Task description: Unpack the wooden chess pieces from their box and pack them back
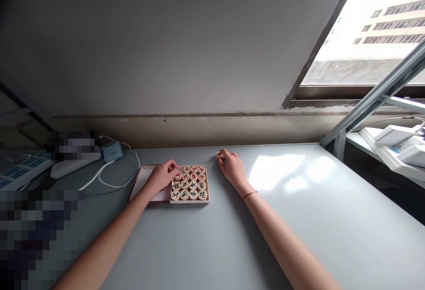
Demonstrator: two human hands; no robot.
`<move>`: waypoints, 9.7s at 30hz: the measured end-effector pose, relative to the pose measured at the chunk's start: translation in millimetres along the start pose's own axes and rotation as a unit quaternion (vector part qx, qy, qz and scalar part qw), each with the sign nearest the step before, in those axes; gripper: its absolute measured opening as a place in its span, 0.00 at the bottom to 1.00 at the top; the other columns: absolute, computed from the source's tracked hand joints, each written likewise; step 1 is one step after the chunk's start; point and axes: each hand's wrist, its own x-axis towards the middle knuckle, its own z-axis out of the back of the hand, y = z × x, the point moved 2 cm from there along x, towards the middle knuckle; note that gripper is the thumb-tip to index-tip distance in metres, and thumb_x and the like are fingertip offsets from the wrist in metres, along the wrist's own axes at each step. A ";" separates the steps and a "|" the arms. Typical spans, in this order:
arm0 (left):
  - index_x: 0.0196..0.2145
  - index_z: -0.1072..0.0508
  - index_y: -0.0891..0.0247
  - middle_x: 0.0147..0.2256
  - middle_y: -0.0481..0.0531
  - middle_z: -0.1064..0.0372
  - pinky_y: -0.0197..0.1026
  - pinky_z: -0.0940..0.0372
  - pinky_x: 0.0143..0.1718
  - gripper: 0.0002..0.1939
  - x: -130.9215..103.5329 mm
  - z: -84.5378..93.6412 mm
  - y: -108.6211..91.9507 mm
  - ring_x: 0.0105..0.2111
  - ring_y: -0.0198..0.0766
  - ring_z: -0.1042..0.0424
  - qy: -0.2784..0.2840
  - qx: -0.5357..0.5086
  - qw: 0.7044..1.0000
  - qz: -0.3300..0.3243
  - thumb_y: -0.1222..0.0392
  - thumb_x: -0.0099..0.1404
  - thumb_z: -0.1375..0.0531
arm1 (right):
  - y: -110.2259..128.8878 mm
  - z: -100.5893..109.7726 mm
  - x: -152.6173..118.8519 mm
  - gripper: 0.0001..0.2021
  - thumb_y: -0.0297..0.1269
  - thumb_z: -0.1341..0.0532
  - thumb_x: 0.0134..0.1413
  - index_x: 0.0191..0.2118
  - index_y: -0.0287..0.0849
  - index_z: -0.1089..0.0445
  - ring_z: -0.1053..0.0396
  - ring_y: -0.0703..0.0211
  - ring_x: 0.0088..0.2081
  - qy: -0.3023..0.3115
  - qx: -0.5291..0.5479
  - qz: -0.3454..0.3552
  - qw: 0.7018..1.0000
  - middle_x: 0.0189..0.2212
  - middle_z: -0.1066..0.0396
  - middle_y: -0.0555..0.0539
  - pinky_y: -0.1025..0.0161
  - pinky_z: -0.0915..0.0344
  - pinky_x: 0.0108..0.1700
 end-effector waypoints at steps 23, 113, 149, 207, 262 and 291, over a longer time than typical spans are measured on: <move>0.43 0.30 0.59 0.25 0.46 0.29 0.35 0.41 0.22 0.17 -4.9 5.7 0.1 0.18 0.34 0.33 0.060 -0.057 0.996 0.039 0.51 0.66 0.52 | -4.2 0.0 0.8 0.08 0.33 0.45 0.55 0.40 0.45 0.32 0.33 0.50 0.40 -0.031 0.014 0.031 0.999 0.38 0.28 0.44 0.54 0.34 0.43; 0.40 0.26 0.60 0.34 0.50 0.31 0.38 0.33 0.36 0.11 -17.0 6.5 -16.0 0.30 0.35 0.31 -0.158 -0.066 0.978 -0.120 0.58 0.66 0.47 | 21.6 47.2 -4.8 0.18 0.53 0.43 0.53 0.38 0.43 0.30 0.29 0.50 0.40 -0.088 0.189 -0.163 0.964 0.38 0.25 0.42 0.57 0.33 0.37; 0.43 0.25 0.59 0.35 0.53 0.28 0.43 0.36 0.42 0.14 -12.1 1.0 -3.7 0.37 0.43 0.29 -0.139 0.086 0.982 -0.090 0.62 0.64 0.48 | -10.6 9.8 -7.6 0.10 0.35 0.46 0.55 0.42 0.45 0.32 0.33 0.47 0.43 -0.068 -0.054 -0.042 0.995 0.39 0.26 0.42 0.54 0.37 0.41; 0.51 0.31 0.58 0.40 0.51 0.28 0.40 0.31 0.41 0.15 -26.0 -31.9 -56.8 0.38 0.39 0.26 -0.189 0.006 0.949 -0.252 0.61 0.66 0.43 | 49.5 21.2 -27.4 0.09 0.41 0.44 0.58 0.42 0.43 0.34 0.32 0.52 0.41 -0.068 0.132 0.048 0.988 0.38 0.28 0.42 0.55 0.35 0.43; 0.25 0.27 0.59 0.30 0.48 0.26 0.43 0.39 0.41 0.11 -8.1 10.9 -12.0 0.35 0.40 0.34 -0.012 0.084 0.978 -0.193 0.59 0.64 0.44 | 54.7 14.7 -28.9 0.10 0.32 0.46 0.60 0.46 0.45 0.33 0.35 0.48 0.48 -0.026 0.059 0.152 0.986 0.42 0.28 0.42 0.48 0.35 0.49; 0.34 0.28 0.58 0.33 0.49 0.23 0.47 0.43 0.42 0.05 -2.0 -33.3 -80.4 0.37 0.44 0.28 -0.094 0.087 0.984 -0.123 0.58 0.65 0.43 | 54.4 3.9 -28.9 0.09 0.31 0.49 0.53 0.41 0.44 0.37 0.31 0.57 0.36 -0.019 0.206 0.030 0.978 0.37 0.28 0.45 0.60 0.33 0.37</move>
